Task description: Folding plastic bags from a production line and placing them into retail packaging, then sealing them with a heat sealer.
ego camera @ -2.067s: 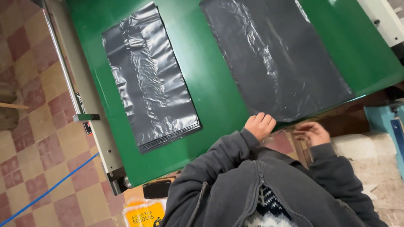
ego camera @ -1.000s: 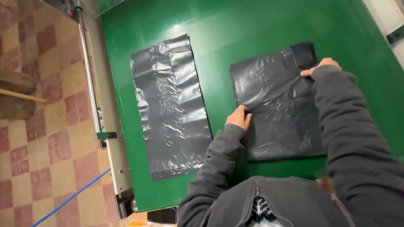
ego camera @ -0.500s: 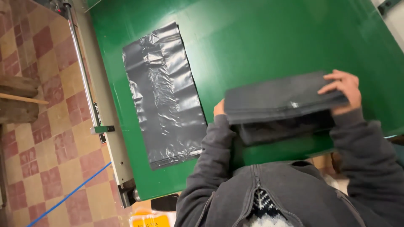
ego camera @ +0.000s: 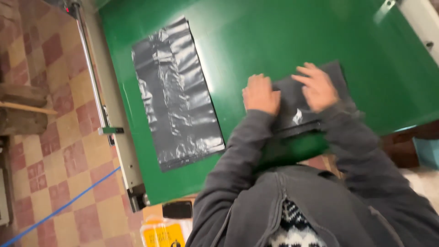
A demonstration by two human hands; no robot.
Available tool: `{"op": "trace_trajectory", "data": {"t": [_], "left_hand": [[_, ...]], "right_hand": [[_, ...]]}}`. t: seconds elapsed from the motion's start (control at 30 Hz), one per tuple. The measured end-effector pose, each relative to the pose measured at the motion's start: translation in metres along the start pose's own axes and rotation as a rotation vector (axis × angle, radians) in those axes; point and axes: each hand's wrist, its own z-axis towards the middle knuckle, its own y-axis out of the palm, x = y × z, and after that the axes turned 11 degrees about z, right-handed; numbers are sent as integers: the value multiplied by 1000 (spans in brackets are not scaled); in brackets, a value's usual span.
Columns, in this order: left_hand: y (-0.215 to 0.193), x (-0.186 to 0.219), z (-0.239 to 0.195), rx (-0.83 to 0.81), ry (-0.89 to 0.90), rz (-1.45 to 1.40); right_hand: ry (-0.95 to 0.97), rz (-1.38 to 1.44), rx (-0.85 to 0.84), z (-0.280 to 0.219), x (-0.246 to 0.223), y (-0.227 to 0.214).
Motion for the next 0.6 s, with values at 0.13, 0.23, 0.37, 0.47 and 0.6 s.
{"op": "trace_trajectory", "data": {"t": [0.13, 0.23, 0.37, 0.47, 0.6], "left_hand": [[57, 32, -23, -225, 143, 54], [79, 7, -45, -254, 174, 134], [35, -36, -68, -326, 119, 64], [-8, -63, -91, -383, 280, -70], [21, -78, -120, -303, 533, 45]], "right_hand": [[35, 29, -52, 9, 30, 86], [160, -152, -195, 19, 17, 54], [267, -430, -232, 2, 20, -2], [99, -727, -50, -46, 53, -9], [323, -236, -439, -41, -77, 20]]}}
